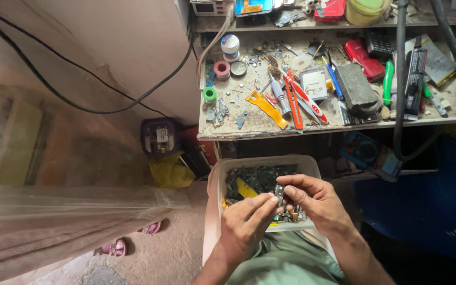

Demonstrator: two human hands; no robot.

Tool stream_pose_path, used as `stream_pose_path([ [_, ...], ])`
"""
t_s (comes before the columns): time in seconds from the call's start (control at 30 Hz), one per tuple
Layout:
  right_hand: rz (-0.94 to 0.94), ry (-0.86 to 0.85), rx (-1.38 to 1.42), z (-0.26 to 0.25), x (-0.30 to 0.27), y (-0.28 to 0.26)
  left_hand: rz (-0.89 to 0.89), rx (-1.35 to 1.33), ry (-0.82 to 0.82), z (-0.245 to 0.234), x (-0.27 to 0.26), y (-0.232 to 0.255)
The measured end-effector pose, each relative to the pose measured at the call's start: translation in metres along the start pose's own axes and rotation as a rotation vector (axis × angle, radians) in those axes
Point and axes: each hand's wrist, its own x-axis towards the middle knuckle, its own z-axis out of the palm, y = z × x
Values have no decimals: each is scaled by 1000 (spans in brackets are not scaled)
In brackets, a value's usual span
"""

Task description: The person sits with a bin of electronic waste on their lap and uses a red utility knife to scrape and clean small circuit board fragments. They pick up pieces from the bin, scrape them on the table, and occasionally spray them with a liquid from a bottle before continuing to scrape.

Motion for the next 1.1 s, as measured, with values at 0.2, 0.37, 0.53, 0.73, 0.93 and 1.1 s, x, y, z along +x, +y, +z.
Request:
stream_pose_path([
  [0.2,-34,-16,-123,2,1,-1,-348,-349,12,7,-8,-11],
  [0.37,-13,-9,-223,13,3,-2,-896,-888,-56,18,-22,-30],
  [0.53,-30,-21,-140,17,5,-7,-1112,-1188,109,27,-25,-36],
  [0.73,-17,27,-147,27,-4,2,-1114,-1265,173,24,-10,-33],
  [0.93,-19,106,-120,31,-6,2,-1067,-1243,162,19,-3,-27],
  [1.1,46,97,34,31,-4,-3,-1044,-1211,150,17,-2,-25],
])
